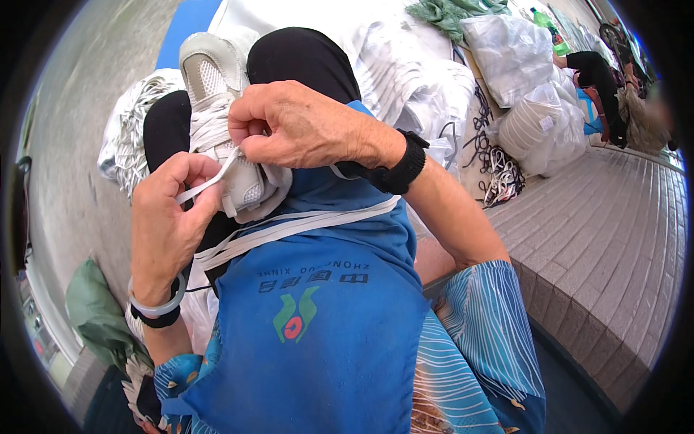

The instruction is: Lace a white sneaker while sitting down.

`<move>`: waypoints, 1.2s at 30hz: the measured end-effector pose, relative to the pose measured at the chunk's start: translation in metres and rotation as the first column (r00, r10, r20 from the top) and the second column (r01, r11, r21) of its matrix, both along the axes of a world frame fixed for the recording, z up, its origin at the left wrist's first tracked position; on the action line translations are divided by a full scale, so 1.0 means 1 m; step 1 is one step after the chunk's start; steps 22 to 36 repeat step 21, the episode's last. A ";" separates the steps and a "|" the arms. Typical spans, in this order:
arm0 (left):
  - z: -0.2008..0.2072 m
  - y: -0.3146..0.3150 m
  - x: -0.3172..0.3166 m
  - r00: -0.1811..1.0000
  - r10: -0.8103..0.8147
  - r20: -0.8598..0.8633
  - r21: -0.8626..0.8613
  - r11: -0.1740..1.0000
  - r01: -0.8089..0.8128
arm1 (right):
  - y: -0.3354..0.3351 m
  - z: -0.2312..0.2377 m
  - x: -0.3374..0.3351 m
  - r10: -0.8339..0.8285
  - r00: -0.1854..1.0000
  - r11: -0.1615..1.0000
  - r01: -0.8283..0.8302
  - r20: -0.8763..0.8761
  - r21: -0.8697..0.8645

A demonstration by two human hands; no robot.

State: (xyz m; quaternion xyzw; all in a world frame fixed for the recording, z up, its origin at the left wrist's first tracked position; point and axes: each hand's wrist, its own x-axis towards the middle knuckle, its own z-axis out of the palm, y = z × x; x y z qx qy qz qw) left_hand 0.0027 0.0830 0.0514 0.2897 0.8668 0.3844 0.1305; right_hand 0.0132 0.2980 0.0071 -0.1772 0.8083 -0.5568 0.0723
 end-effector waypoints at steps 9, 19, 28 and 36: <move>-0.005 0.001 -0.006 0.999 0.001 -0.053 -0.029 1.000 -0.003 | -0.001 -0.003 0.002 -0.034 0.992 0.999 0.039 -0.123 0.038; -0.011 0.001 -0.014 0.834 -0.141 -0.534 0.091 0.971 0.222 | 0.005 -0.004 -0.002 0.045 0.999 0.999 -0.045 -0.007 -0.005; -0.011 0.001 -0.015 0.831 -0.157 -0.534 0.086 0.968 0.238 | 0.007 -0.003 -0.002 0.053 0.998 0.999 -0.052 -0.037 0.004; -0.011 0.001 -0.015 0.831 -0.157 -0.534 0.086 0.968 0.238 | 0.007 -0.003 -0.002 0.053 0.998 0.999 -0.052 -0.037 0.004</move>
